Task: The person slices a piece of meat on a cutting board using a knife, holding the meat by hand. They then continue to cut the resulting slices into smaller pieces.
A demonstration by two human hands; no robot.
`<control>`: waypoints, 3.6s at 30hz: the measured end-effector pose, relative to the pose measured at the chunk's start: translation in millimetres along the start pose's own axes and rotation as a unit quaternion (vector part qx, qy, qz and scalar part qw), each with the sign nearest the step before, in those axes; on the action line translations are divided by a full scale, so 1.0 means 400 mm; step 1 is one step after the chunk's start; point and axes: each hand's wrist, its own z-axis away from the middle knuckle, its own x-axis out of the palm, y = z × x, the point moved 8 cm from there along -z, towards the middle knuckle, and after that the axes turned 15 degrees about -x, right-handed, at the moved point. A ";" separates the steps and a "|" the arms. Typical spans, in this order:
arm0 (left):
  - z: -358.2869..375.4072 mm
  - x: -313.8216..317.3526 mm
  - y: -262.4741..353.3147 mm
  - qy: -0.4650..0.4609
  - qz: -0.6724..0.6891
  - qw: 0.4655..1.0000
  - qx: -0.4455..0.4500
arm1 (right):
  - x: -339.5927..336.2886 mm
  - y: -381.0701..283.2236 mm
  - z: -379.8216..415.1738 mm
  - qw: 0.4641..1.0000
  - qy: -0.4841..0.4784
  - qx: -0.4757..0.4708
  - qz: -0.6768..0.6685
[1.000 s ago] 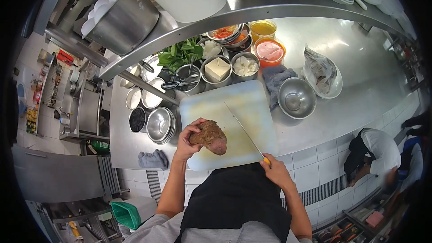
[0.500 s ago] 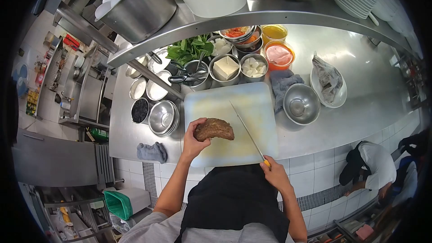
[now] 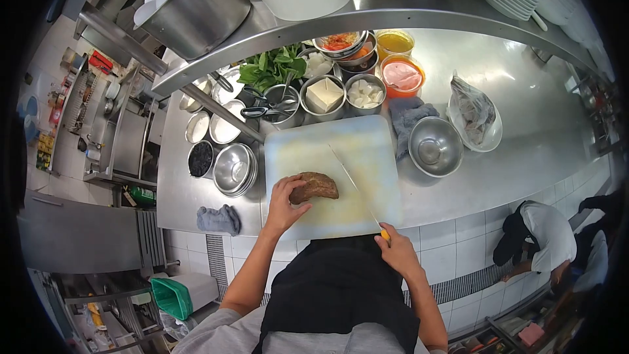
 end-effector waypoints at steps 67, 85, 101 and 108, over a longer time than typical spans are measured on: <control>-0.035 0.076 0.099 -0.009 -0.149 0.989 0.010 | -0.013 -0.144 0.129 0.989 -0.022 -0.108 0.101; -0.042 0.088 0.078 -0.043 -0.140 0.989 -0.021 | 0.001 -0.143 0.117 0.981 -0.090 -0.080 0.152; -0.047 0.090 0.078 -0.039 -0.149 0.988 -0.013 | 0.006 -0.156 0.062 0.975 -0.090 -0.128 0.160; -0.045 0.094 0.068 -0.041 -0.150 0.988 -0.012 | 0.047 -0.156 -0.031 0.971 -0.074 -0.177 0.142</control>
